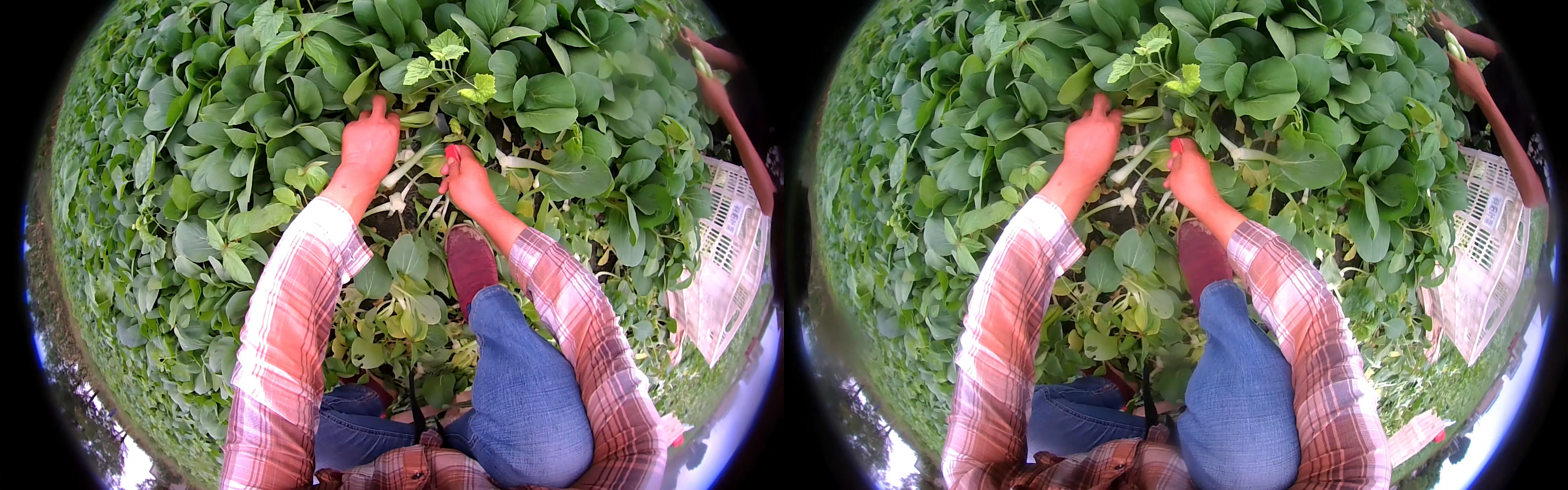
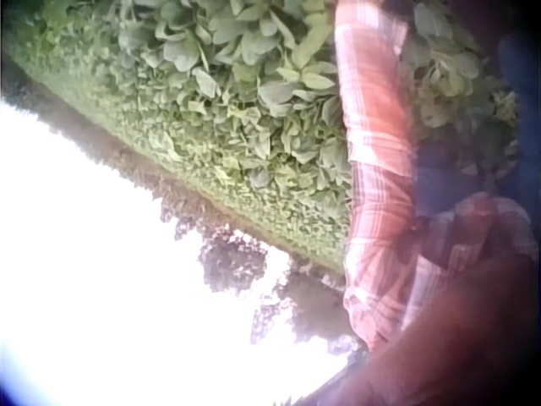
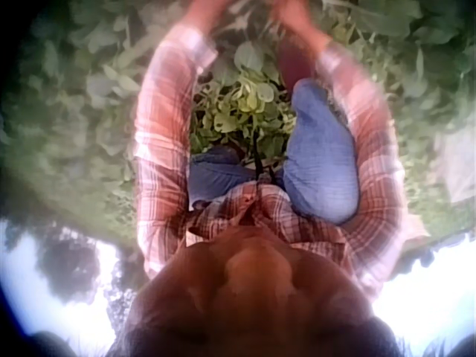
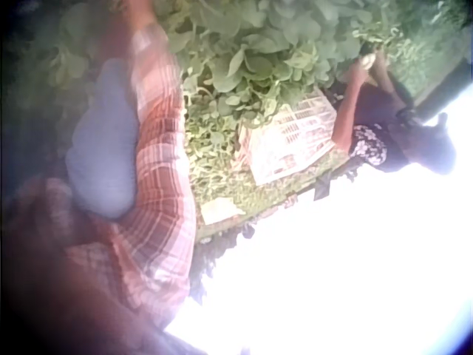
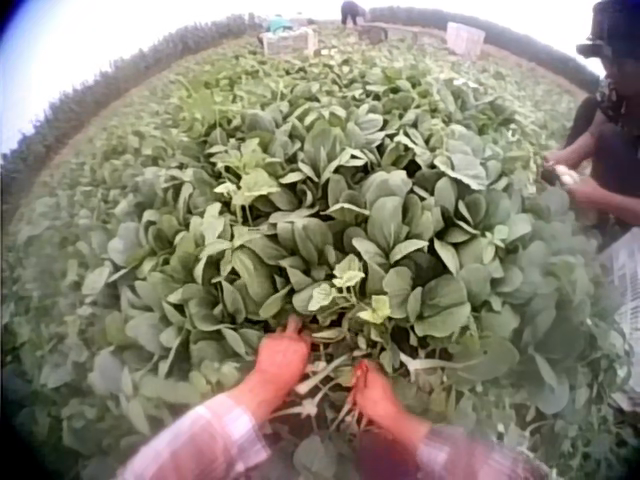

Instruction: The person harvests bok choy in a field using a knife to cut the stems and places the harvested vegetables into a white basket. The person repeatedly cuts and collects the vegetables, filling the basket.

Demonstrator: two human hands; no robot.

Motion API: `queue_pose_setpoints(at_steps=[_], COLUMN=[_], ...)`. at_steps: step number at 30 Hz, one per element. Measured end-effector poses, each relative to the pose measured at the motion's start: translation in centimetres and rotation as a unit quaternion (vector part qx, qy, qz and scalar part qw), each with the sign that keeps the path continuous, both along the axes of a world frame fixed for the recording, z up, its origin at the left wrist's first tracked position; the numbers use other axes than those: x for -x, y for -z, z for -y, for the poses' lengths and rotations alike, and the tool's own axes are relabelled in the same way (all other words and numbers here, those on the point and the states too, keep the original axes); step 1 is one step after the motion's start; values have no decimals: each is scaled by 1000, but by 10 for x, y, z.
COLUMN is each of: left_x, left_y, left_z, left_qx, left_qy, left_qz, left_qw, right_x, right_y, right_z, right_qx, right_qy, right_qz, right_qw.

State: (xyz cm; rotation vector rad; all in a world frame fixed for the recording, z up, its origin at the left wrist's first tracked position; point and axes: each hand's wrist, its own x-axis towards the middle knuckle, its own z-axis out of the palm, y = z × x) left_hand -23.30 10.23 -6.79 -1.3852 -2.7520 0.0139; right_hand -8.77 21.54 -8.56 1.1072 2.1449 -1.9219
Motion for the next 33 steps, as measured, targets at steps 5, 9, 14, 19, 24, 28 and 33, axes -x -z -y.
queue_pose_setpoints(at_steps=[5, 9, 14, 19, 24, 28, 33], left_x=[4, 6, 7, 9, 6, 7, -10], left_y=[5, 7, 3, 3, 2, 7, -19], left_z=[3, 5, 3, 8, 1, 13, 31], left_qx=[-7, -11, 2, -7, 3, -27, -103], left_qy=[-27, -35, -60, -65, -73, -62, -43], left_qz=[15, 45, 96, 111, 123, 110, 81], left_qw=[999, 998, 994, 992, 990, 992, 990], right_x=[3, -2, 7, 13, 17, 31, 6], right_y=[11, 11, 14, 28, 64, 63, 31], right_z=[-2, 1, 0, 4, -8, -18, -4], right_qx=[-68, 8, 19, -5, -96, -77, 218], right_qy=[-47, 1, -9, -33, -89, -151, 62], right_qz=[31, 64, 35, 43, 42, 95, -5], right_qw=[996, 998, 999, 999, 990, 981, 974])
